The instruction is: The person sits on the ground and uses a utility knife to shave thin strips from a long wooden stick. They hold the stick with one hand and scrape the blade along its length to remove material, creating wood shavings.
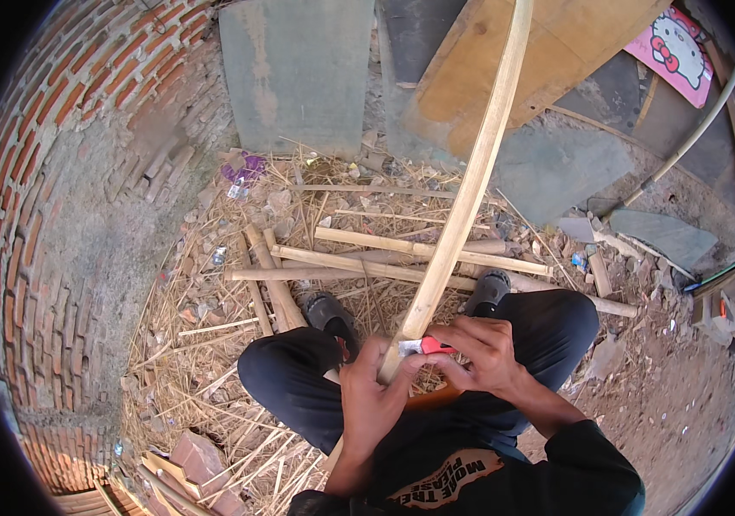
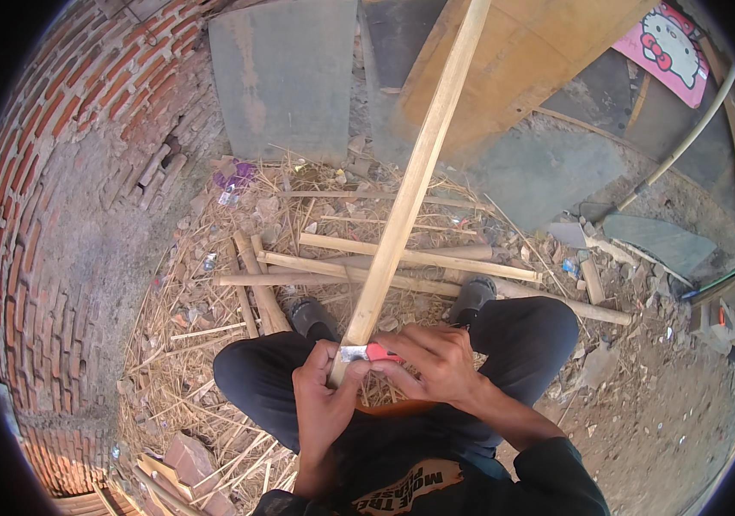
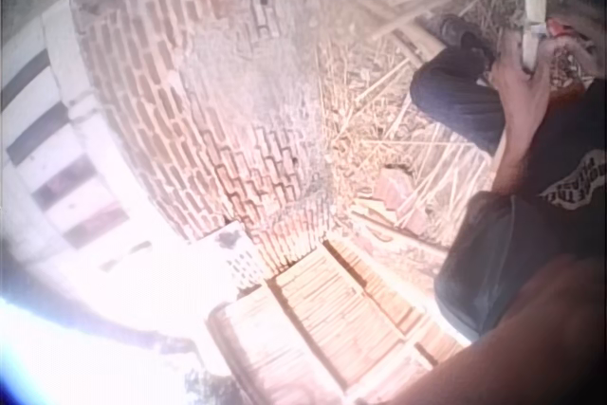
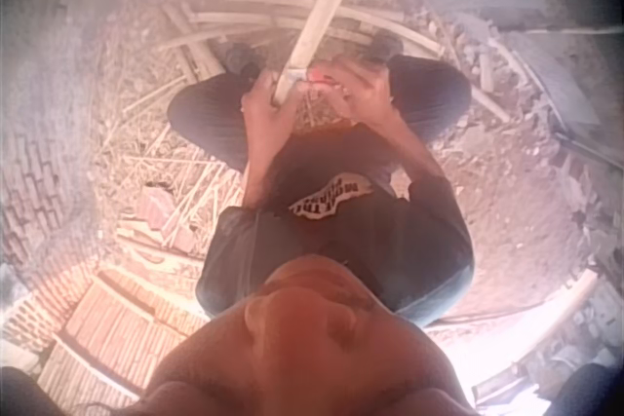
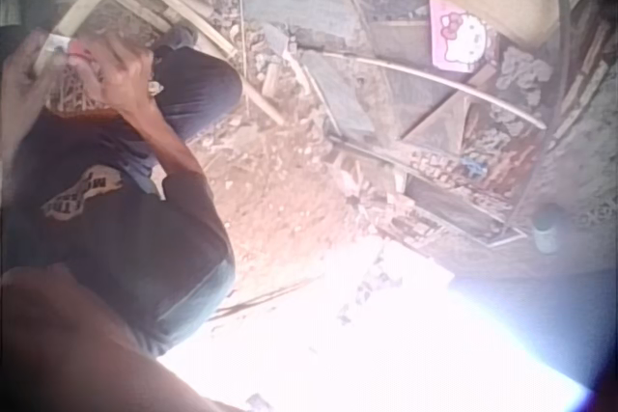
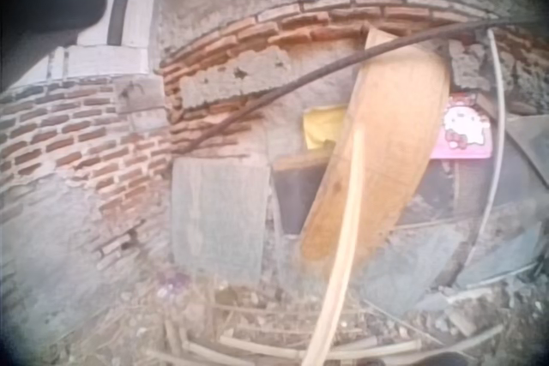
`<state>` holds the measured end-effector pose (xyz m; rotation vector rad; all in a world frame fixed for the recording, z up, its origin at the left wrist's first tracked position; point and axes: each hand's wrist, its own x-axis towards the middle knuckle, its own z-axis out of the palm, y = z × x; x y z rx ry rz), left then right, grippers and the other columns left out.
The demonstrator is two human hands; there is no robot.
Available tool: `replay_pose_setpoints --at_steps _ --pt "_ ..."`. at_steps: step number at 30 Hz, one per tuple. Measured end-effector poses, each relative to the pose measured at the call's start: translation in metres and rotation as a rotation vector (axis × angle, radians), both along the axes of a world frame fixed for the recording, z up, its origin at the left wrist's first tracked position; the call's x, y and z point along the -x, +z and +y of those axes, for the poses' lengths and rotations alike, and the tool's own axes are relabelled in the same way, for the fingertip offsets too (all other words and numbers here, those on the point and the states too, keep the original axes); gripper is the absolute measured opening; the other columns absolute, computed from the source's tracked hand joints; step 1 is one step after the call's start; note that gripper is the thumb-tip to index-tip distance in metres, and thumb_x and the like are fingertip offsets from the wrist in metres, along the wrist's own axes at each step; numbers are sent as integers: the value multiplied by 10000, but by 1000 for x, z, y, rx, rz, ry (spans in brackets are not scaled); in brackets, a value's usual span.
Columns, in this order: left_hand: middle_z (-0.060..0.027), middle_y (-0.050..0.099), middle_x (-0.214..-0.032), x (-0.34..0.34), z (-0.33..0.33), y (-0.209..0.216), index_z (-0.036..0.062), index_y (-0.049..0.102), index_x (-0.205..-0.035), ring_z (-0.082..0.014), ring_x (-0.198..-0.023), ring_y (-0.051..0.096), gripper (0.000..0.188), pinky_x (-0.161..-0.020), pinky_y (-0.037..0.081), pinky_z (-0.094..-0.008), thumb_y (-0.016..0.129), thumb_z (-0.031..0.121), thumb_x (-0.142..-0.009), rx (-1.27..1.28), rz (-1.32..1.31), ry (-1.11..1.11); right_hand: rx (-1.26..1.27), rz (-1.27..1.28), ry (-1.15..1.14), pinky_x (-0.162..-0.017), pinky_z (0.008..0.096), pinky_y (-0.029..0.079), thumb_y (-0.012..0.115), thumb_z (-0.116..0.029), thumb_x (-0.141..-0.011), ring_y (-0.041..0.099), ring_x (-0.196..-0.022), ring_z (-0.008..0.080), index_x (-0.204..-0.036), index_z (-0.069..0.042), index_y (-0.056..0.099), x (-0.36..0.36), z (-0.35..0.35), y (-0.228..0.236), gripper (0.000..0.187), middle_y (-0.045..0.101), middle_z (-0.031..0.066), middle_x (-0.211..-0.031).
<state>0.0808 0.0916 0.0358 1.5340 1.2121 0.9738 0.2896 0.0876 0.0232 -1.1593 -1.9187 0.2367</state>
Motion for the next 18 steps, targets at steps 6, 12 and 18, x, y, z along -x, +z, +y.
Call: replay_pose_setpoints --at_steps 6,12,18 --pt "17 593 -695 -4 1 5 4 653 -944 -12 -666 470 213 -563 386 -243 794 142 -1025 -9 21 36 5 -32 -37 -553 346 550 913 -263 -842 682 -601 206 -1107 -68 805 2 -1 7 347 700 41 -784" --pt "8 580 -687 -2 0 4 1 659 -948 -21 -664 470 232 -558 385 -256 795 171 -1030 -9 25 34 -5 -5 -64 -534 342 532 917 -265 -835 664 -572 207 -1110 -80 811 2 -2 2 349 691 34 -764" --pt "4 557 -662 -2 -2 7 -1 644 -925 -19 -638 455 267 -535 368 -260 798 188 -1033 7 57 34 -7 5 -58 -511 340 505 919 -269 -833 641 -543 196 -1097 -95 823 0 1 3 331 670 21 -743"
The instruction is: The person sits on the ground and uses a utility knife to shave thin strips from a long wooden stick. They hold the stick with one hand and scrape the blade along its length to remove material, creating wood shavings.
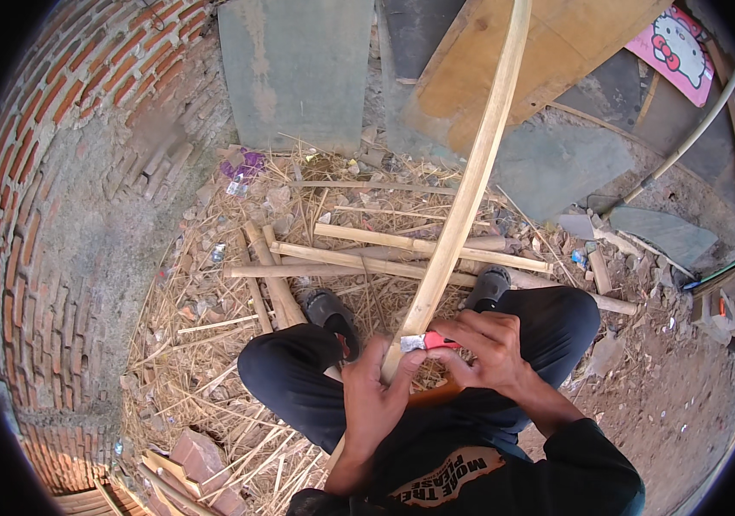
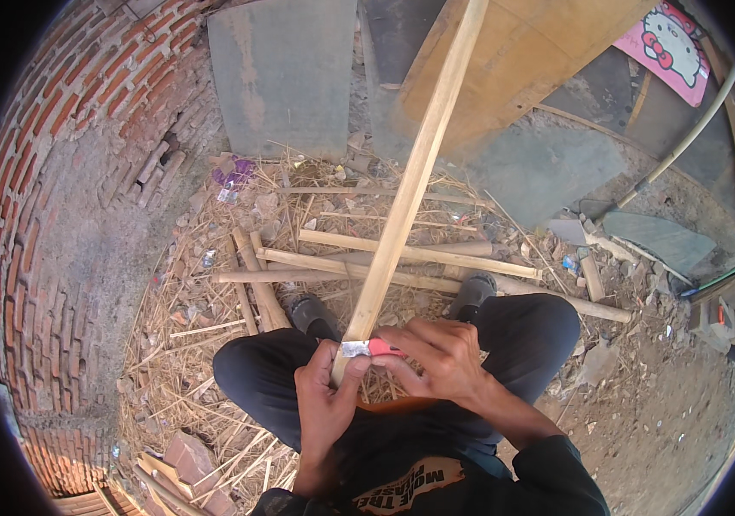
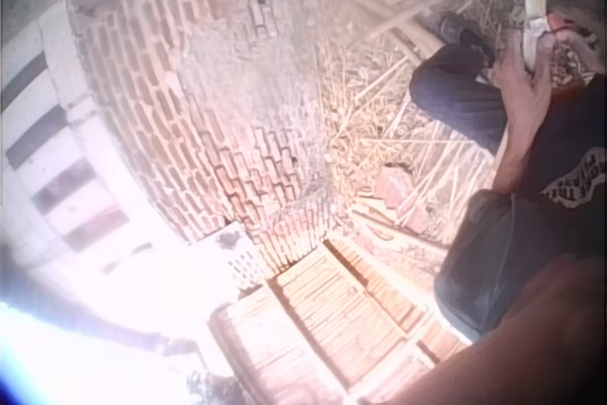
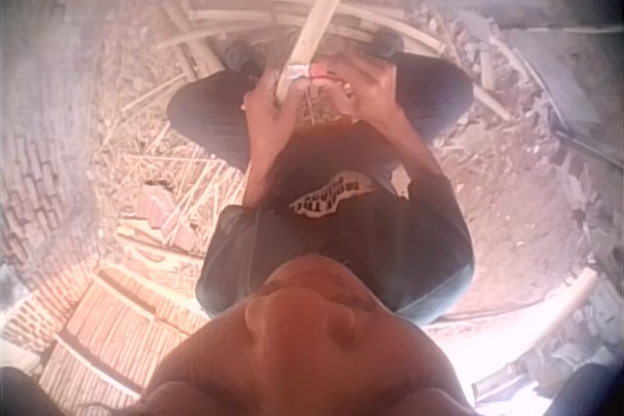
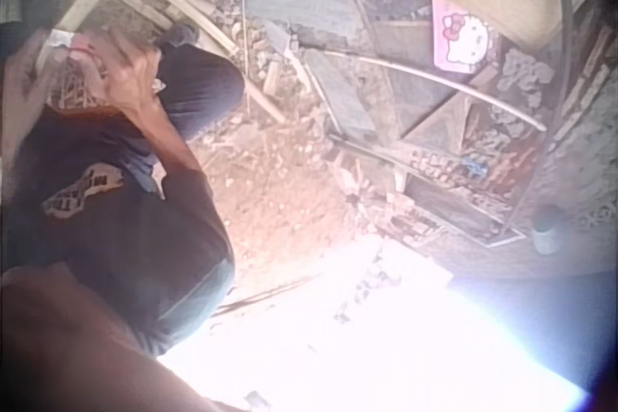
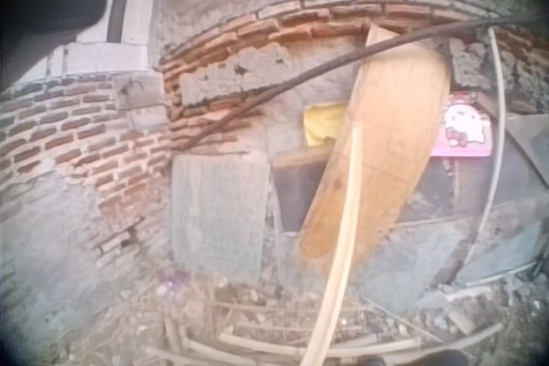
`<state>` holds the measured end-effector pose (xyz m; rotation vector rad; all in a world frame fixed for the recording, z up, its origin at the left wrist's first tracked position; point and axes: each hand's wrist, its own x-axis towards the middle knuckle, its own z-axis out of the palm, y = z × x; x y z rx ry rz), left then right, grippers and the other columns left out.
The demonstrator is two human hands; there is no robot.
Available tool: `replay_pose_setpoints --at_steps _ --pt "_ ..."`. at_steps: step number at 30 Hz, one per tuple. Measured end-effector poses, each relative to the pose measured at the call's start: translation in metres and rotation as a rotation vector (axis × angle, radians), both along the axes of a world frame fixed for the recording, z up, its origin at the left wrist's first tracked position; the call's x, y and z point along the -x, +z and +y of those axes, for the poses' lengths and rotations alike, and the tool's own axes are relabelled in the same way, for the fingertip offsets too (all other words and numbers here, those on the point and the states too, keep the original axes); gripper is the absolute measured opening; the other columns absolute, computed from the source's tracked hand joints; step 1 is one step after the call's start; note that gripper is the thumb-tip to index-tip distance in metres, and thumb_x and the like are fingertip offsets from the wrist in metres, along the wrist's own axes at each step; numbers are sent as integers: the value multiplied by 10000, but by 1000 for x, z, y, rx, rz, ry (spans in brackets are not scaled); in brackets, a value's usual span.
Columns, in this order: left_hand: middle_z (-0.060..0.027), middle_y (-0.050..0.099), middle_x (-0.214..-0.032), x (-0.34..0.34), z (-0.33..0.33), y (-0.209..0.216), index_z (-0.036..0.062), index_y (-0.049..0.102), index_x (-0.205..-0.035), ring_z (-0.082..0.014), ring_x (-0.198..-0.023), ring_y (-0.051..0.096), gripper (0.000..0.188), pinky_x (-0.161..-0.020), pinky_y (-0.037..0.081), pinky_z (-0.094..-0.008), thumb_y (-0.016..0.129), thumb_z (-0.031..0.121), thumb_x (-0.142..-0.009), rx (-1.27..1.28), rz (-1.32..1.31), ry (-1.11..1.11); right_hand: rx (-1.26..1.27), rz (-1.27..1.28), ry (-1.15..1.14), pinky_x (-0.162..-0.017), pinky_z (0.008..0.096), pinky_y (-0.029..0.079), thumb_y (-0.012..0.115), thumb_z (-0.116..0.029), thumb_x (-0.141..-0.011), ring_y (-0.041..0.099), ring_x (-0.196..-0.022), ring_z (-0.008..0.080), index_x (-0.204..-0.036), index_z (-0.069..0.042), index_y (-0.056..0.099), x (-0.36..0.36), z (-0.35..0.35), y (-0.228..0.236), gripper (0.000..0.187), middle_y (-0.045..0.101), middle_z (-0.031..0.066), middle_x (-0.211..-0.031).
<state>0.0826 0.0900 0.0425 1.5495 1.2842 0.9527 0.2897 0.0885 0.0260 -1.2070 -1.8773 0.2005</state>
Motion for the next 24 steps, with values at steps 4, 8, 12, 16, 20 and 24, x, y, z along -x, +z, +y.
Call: replay_pose_setpoints --at_steps 4,8,12,16,20,24 --pt "-63 588 -654 5 -1 -4 -4 653 -983 -77 -579 501 257 -521 408 -305 808 195 -1029 -1 39 -26 -14 -16 10 -507 339 496 924 -276 -830 626 -533 187 -1084 -105 831 -2 1 2 321 668 19 -735" --pt "-101 624 -663 6 -1 -3 -17 683 -1076 -114 -548 544 256 -519 436 -322 812 199 -1025 -19 43 -43 -26 -30 -5 -507 342 495 930 -271 -823 622 -532 186 -1081 -112 833 -3 2 3 318 672 18 -739" --pt "-81 621 -659 10 -7 -1 -20 664 -1066 -89 -562 531 279 -514 412 -304 807 216 -1029 26 85 -35 -34 -22 -78 -518 337 506 931 -247 -818 651 -556 200 -1069 -100 830 -16 9 6 308 706 29 -773" --pt "-21 547 -605 8 -11 2 11 594 -849 -42 -571 451 362 -504 346 -283 804 244 -1031 46 33 0 -1 -43 -80 -536 335 520 930 -219 -823 679 -584 213 -1050 -85 825 -20 13 14 284 736 44 -800" --pt "-15 540 -605 11 -15 0 13 603 -852 -42 -569 448 348 -509 343 -283 802 234 -1031 50 24 4 2 37 -166 -619 348 571 914 -206 -855 731 -669 260 -1069 -36 817 -32 21 14 291 769 105 -853" --pt "-35 570 -622 32 -46 -12 1 654 -902 -58 -561 476 311 -518 381 -281 823 235 -1018 214 53 -138 181 233 -581 -779 338 588 787 -168 -1001 766 -815 187 -1158 52 786 -100 61 18 271 807 197 -929"
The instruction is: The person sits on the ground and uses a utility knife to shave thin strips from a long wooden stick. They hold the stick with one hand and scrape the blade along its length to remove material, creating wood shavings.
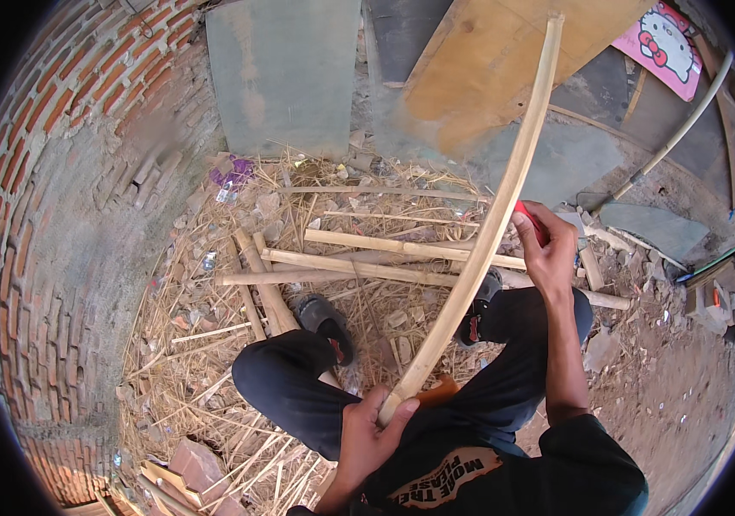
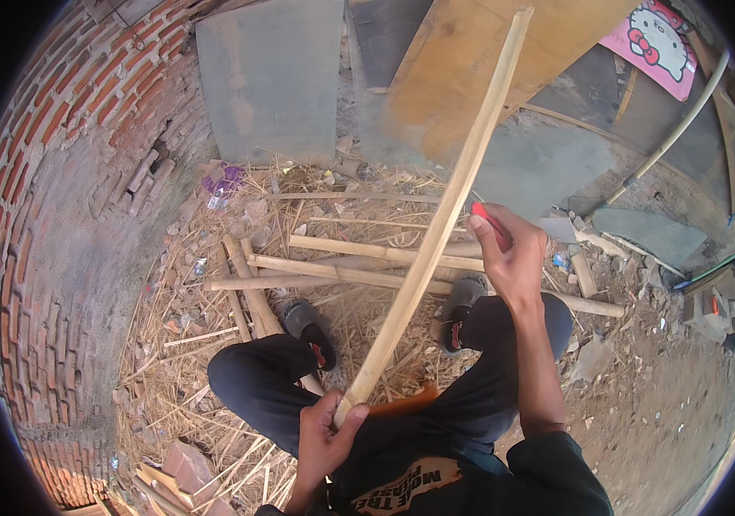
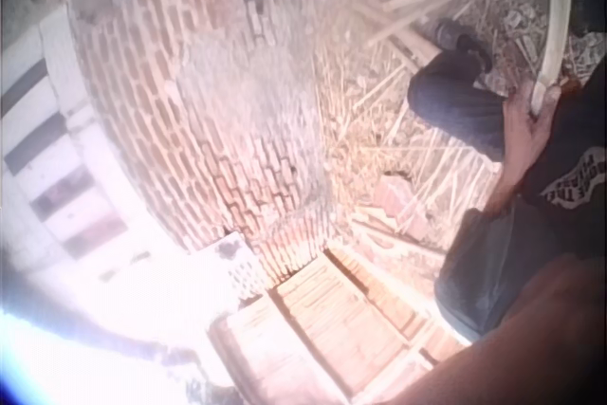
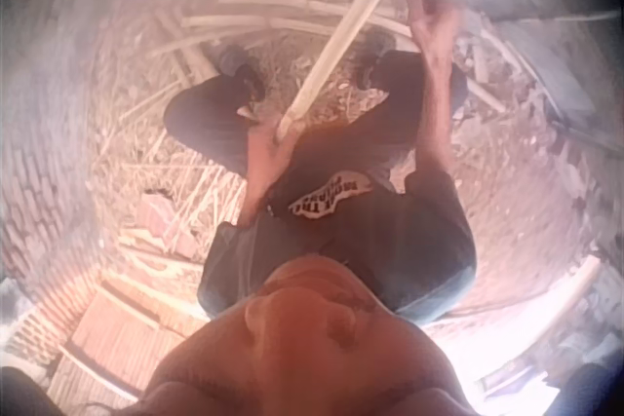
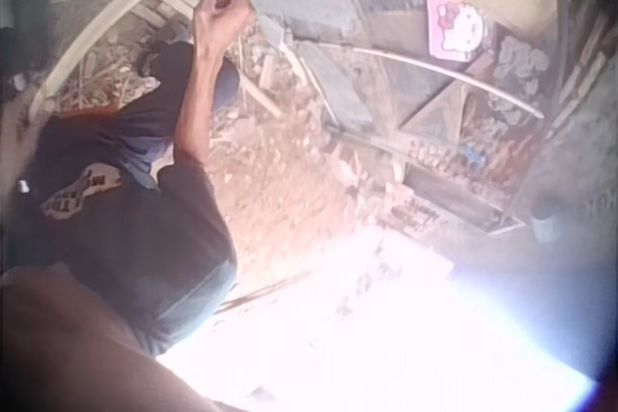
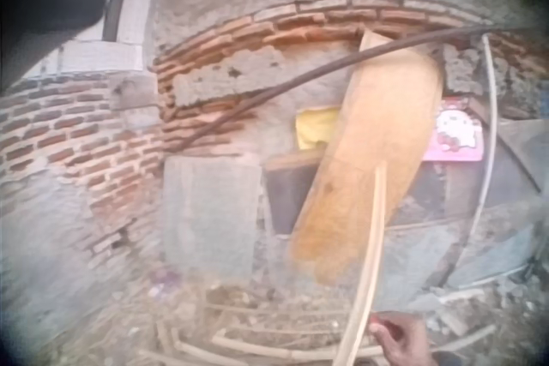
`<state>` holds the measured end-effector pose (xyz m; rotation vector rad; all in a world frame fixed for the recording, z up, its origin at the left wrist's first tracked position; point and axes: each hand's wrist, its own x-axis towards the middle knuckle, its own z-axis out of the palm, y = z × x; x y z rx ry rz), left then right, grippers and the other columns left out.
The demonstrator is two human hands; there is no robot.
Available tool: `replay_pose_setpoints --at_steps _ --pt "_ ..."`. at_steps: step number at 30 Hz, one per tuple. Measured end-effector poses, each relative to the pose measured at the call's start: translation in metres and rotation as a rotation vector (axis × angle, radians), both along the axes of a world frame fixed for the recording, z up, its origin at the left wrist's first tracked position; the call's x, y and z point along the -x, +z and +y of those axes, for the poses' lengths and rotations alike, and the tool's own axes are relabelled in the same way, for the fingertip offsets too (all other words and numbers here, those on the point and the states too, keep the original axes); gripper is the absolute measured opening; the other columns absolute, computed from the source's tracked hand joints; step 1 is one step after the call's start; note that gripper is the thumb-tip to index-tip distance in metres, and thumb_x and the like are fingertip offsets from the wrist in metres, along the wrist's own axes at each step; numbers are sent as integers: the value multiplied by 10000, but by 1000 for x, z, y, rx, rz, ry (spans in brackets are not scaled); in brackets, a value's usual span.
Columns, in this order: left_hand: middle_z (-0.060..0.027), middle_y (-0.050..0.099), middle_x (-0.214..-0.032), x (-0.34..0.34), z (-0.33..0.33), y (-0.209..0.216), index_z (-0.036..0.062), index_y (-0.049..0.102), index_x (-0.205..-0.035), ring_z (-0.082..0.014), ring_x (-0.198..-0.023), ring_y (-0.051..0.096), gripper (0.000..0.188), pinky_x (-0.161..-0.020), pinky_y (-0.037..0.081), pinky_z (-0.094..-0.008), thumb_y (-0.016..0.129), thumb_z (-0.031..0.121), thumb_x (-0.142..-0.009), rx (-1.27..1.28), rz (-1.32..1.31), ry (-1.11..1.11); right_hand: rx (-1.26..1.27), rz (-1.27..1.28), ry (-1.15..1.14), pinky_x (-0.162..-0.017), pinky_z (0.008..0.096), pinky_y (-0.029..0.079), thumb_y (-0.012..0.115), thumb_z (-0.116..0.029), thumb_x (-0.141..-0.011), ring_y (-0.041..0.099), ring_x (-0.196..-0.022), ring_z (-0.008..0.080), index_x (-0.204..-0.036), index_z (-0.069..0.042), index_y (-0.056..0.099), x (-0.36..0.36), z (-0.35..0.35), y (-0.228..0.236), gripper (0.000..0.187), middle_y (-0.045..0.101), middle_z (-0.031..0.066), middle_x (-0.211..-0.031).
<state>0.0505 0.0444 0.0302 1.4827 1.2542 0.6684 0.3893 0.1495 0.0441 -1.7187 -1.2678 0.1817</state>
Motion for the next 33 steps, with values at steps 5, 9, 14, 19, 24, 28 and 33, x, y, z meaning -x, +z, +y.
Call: replay_pose_setpoints --at_steps 5,9,14,19,24,28,33 --pt "-93 605 -632 7 -6 -4 -13 699 -942 -110 -517 515 312 -504 423 -314 871 245 -981 -27 -3 -20 -14 80 25 -631 270 429 718 -192 -1068 530 -718 60 -1132 37 769 -10 -11 -17 244 693 62 -773" --pt "6 615 -668 -1 11 -14 12 658 -908 -22 -605 481 276 -544 359 -252 824 202 -1020 -20 -70 86 -8 95 120 -651 292 459 733 -220 -1055 588 -709 121 -1130 35 743 26 -24 -16 266 695 75 -806" --pt "63 607 -700 -5 34 -6 31 633 -948 18 -657 471 265 -582 339 -211 773 222 -1068 -11 -255 139 -107 -74 504 -643 366 563 856 -251 -946 703 -700 304 -1127 -22 765 69 -46 -28 306 742 125 -911" --pt "31 678 -786 -5 46 -19 -5 685 -1044 -7 -729 576 202 -613 437 -214 835 126 -1005 14 -368 71 -142 -167 690 -568 350 539 891 -271 -895 686 -631 209 -1133 -78 799 97 -61 -35 320 708 52 -845" --pt "18 689 -816 -13 48 -18 -10 692 -1072 -19 -762 604 203 -647 484 -222 832 121 -1007 12 -380 47 -151 -172 700 -537 353 522 883 -277 -886 661 -601 199 -1166 -90 801 107 -64 -40 347 650 33 -784" --pt "86 585 -879 -14 49 -14 31 658 -1092 7 -782 466 201 -664 384 -197 770 196 -1071 6 -353 -4 -167 -175 687 -536 355 522 885 -274 -874 650 -591 199 -1183 -95 802 109 -64 -39 367 624 28 -761" --pt "15 664 -798 -15 49 -16 -2 692 -1111 -33 -748 558 211 -639 477 -251 801 164 -1040 -38 -332 14 -154 -171 688 -539 355 528 889 -269 -863 650 -589 200 -1187 -97 805 110 -65 -36 376 630 26 -765"
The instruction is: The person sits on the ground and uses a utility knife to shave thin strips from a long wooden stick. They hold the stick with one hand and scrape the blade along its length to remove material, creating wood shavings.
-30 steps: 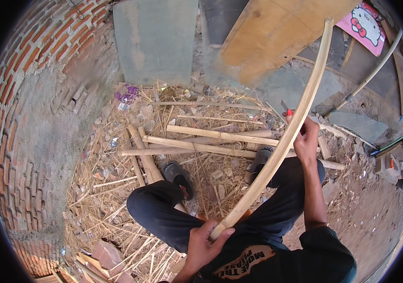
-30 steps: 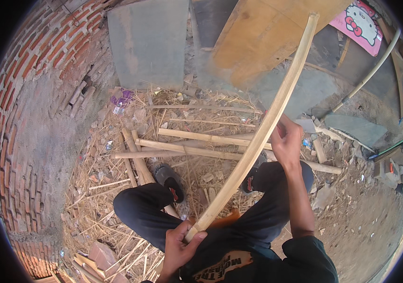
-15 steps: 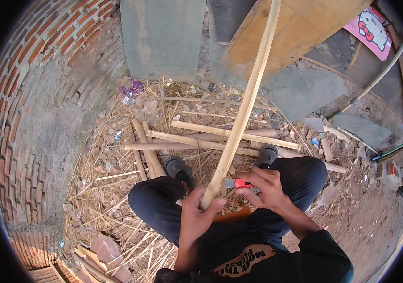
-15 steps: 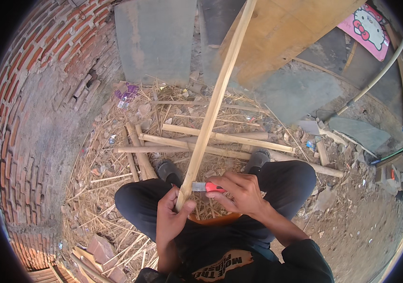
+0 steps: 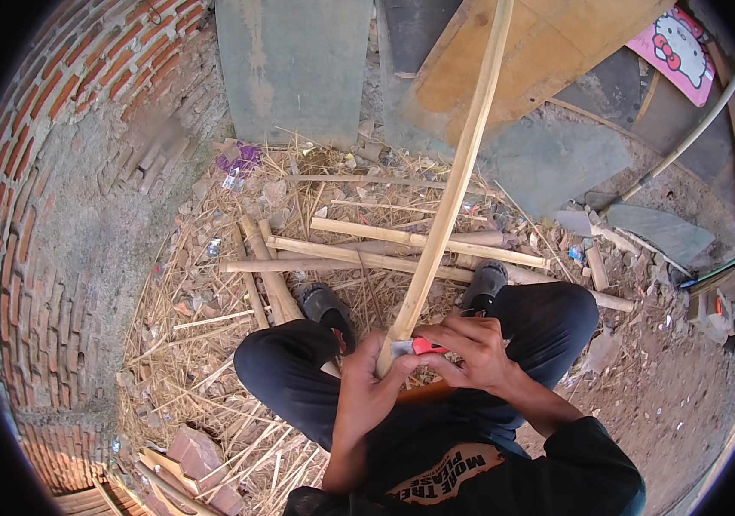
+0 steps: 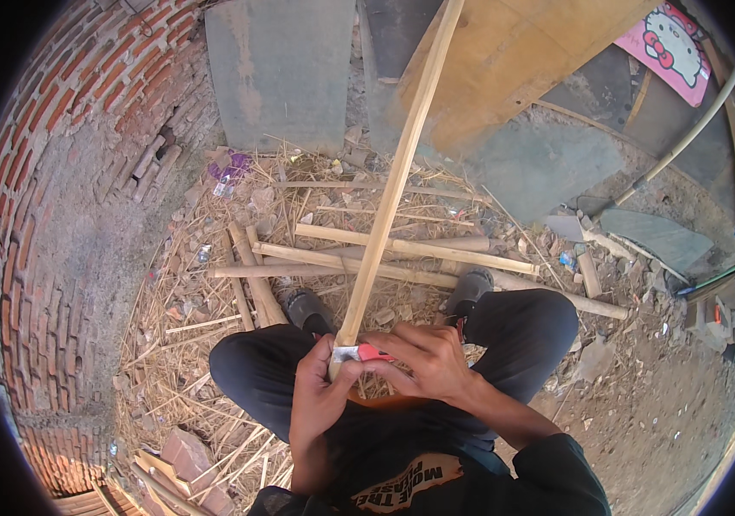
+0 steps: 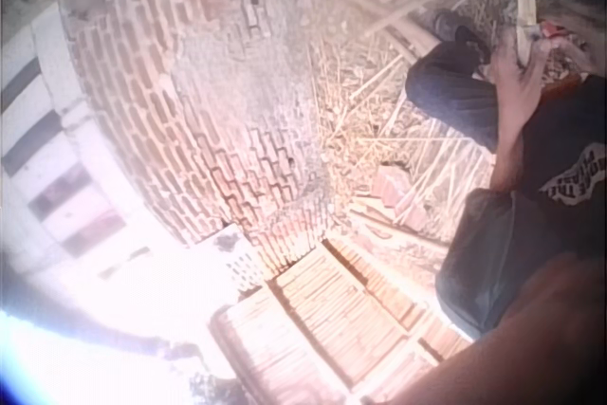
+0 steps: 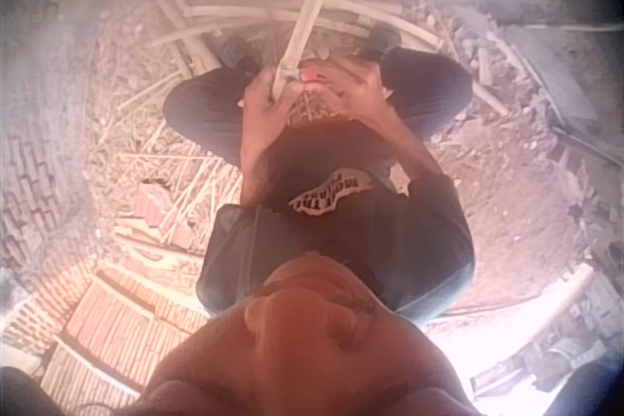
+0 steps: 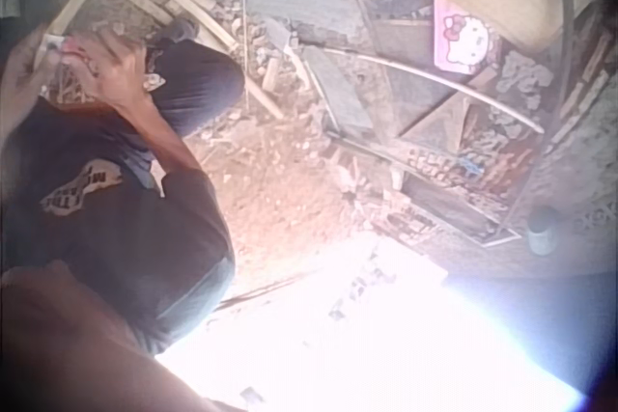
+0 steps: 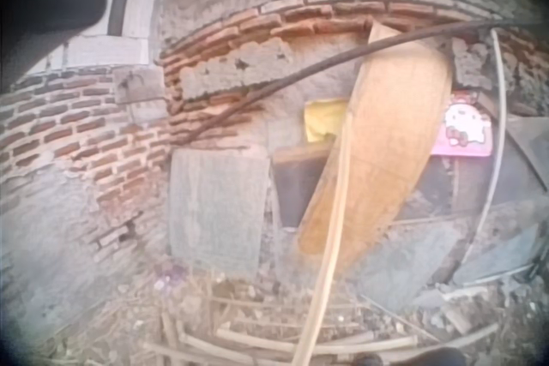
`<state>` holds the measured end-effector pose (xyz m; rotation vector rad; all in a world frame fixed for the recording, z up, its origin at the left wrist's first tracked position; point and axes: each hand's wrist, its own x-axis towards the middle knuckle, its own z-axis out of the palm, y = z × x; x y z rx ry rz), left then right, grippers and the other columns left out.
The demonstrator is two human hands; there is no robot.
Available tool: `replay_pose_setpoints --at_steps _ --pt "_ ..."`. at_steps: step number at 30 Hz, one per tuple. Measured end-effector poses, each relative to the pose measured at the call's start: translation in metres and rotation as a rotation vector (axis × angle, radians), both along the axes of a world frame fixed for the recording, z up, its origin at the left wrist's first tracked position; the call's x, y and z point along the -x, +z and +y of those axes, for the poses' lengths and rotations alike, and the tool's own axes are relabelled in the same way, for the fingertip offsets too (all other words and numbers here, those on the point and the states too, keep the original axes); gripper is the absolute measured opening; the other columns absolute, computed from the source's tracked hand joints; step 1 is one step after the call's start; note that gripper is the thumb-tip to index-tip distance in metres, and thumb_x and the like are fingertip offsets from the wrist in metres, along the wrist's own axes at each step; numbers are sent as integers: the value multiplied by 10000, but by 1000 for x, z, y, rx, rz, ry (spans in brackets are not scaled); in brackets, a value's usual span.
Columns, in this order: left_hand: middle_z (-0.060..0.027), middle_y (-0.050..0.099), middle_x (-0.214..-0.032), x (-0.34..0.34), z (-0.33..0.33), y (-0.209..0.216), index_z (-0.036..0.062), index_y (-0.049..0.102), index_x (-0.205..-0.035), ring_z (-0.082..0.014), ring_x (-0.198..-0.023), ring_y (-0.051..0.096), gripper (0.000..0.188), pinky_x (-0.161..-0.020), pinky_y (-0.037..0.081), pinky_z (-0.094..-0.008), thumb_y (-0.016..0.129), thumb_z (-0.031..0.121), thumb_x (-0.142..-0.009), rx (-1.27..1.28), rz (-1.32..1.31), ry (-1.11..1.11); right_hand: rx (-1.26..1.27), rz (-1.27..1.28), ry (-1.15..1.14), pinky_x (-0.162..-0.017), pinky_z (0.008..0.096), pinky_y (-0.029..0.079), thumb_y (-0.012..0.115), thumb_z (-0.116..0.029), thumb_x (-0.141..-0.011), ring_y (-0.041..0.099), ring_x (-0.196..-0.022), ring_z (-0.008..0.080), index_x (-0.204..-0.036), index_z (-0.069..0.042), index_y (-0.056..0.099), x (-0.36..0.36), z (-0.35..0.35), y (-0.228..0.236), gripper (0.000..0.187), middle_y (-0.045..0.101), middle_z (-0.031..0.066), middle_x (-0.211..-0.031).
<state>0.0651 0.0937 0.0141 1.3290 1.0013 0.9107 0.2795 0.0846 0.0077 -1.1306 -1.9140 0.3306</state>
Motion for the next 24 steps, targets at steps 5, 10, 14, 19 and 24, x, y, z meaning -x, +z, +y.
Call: replay_pose_setpoints --at_steps 5,10,14,19,24 --pt "-17 651 -779 -4 1 3 -14 654 -1097 -54 -733 545 260 -631 474 -269 800 193 -1043 -34 29 -7 -19 -2 6 -542 355 541 893 -271 -856 659 -585 204 -1172 -100 810 1 1 1 369 644 25 -769" --pt "-67 646 -773 -1 2 9 -24 620 -1084 -69 -740 557 299 -637 484 -283 780 227 -1057 -34 144 -37 -12 -40 -15 -540 355 548 892 -279 -857 669 -578 208 -1168 -102 811 1 2 8 367 662 25 -779" --pt "-76 655 -775 -2 1 6 -24 617 -1090 -69 -740 583 301 -634 488 -289 783 224 -1054 -51 109 -36 2 -46 -13 -538 357 549 891 -280 -858 672 -577 212 -1172 -110 811 0 0 10 366 662 23 -779" --pt "-69 673 -786 -4 3 8 -14 629 -1096 -69 -735 604 261 -623 489 -284 802 171 -1034 -23 15 -64 8 -47 6 -541 354 550 891 -276 -858 671 -578 211 -1175 -118 811 1 -4 9 364 656 19 -783" --pt "-56 667 -779 -5 3 9 -9 624 -1091 -79 -709 602 243 -607 485 -277 798 152 -1035 -26 78 -38 -20 -90 -50 -534 346 540 891 -275 -846 660 -571 196 -1157 -129 813 5 -3 12 352 634 8 -768"
